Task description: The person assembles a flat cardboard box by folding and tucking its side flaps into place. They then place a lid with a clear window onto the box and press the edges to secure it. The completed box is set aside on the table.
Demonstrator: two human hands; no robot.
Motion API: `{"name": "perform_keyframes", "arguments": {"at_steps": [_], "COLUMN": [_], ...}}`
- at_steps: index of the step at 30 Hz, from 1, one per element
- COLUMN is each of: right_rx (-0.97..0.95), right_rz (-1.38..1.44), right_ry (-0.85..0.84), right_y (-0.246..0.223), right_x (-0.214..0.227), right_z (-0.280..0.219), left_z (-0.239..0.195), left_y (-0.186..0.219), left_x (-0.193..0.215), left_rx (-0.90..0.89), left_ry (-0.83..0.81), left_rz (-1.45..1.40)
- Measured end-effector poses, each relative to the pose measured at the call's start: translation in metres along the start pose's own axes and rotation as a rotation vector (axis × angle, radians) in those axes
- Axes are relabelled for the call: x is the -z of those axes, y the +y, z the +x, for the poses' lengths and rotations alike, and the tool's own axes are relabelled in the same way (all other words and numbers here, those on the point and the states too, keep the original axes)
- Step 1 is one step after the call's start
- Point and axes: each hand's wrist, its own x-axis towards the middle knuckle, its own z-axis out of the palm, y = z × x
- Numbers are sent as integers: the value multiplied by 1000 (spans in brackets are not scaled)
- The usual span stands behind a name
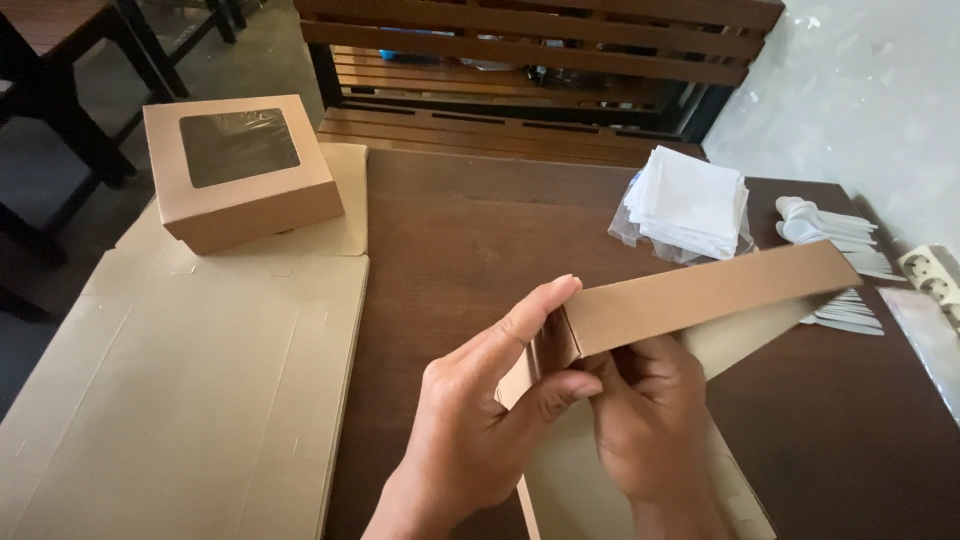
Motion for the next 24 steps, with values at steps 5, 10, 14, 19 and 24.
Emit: {"name": "perform_keyframes", "arguments": {"at_steps": [5, 10, 14, 19, 24], "right_rx": [78, 16, -54, -22, 246], "right_rz": [129, 189, 106, 73, -315], "right_ry": [8, 114, 97, -60, 336], "right_y": [11, -2, -19, -32, -36], "right_x": [-6, -16, -17, 1, 23], "right_z": [0, -1, 0, -11, -52], "left_z": [1, 2, 4, 8, 16], "left_y": [3, 8, 12, 7, -1], "left_x": [-1, -5, -16, -23, -42], "left_rx": [24, 16, -56, -54, -59], "left_ry": [-6, 0, 119, 170, 246], "left_rz": [-6, -53, -17, 163, 239]}}
